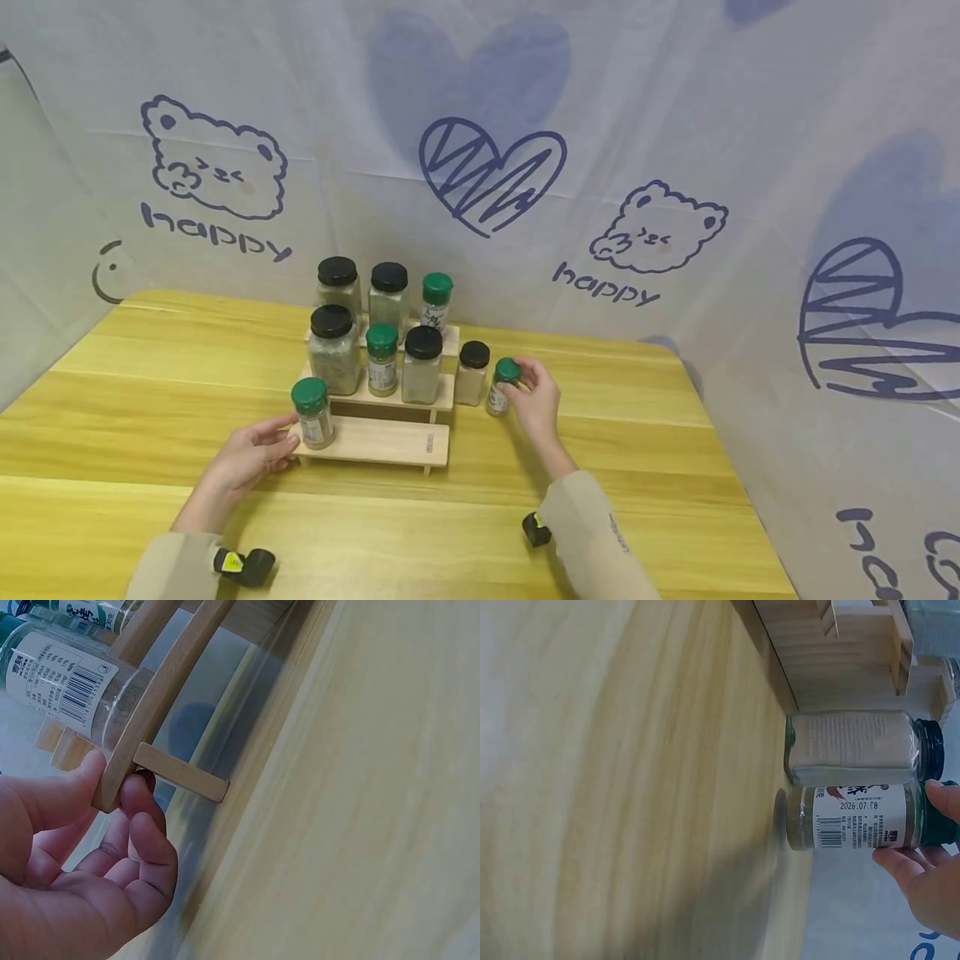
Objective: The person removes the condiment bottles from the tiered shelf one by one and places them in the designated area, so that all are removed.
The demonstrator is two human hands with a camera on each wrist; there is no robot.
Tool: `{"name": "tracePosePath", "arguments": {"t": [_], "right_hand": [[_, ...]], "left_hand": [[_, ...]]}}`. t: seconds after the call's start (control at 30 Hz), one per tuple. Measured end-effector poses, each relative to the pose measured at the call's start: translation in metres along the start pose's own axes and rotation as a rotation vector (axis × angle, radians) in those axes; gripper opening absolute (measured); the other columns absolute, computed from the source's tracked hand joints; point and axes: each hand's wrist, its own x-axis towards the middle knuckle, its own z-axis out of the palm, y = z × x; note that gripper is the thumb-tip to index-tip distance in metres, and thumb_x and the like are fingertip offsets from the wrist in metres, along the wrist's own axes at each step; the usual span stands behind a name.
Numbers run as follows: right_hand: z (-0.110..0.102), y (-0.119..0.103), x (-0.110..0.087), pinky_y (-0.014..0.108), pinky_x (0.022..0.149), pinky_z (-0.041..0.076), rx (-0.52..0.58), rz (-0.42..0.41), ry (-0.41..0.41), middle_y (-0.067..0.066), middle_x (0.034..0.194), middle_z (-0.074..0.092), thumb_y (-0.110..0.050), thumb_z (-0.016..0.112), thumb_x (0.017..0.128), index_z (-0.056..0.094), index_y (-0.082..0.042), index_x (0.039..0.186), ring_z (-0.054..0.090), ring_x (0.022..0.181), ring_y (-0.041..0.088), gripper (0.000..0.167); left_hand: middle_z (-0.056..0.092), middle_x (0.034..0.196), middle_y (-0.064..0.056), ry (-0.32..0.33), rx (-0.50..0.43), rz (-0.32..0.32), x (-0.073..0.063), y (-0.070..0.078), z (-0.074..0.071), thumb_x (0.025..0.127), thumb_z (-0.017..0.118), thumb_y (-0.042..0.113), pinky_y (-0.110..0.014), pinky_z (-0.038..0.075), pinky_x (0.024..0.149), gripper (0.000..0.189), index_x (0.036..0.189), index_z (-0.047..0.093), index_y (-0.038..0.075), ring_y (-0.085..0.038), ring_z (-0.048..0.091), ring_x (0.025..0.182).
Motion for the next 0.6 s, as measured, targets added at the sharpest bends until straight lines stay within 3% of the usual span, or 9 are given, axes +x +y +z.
{"name": "tracePosePath", "arguments": {"t": [0.2, 0.6], "right_hand": [[0.0032, 0.0003, 0.0068, 0.029, 0.081, 0.047, -0.019, -0.009, 0.010, 0.028, 0.107, 0.056, 0.016, 0.066, 0.069, 0.053, 0.013, 0.107, 0.055, 0.095, 0.035, 0.041], [0.0075, 0.0058, 0.0113, 0.028, 0.083, 0.046, -0.021, -0.034, -0.017, 0.028, 0.107, 0.055, 0.015, 0.067, 0.069, 0.052, 0.013, 0.107, 0.054, 0.097, 0.036, 0.041]], "left_hand": [[0.057, 0.085, -0.001, 0.002, -0.009, 0.004, 0.0000, -0.0013, -0.0002, 0.087, 0.055, 0.002, -0.023, 0.047, 0.060, 0.046, 0.130, 0.039, -0.008, -0.009, 0.055, 0.069], [0.058, 0.086, -0.002, -0.001, -0.005, 0.001, -0.0004, -0.0004, -0.0002, 0.087, 0.055, 0.002, -0.023, 0.047, 0.060, 0.046, 0.129, 0.039, -0.007, -0.010, 0.055, 0.069]]}}
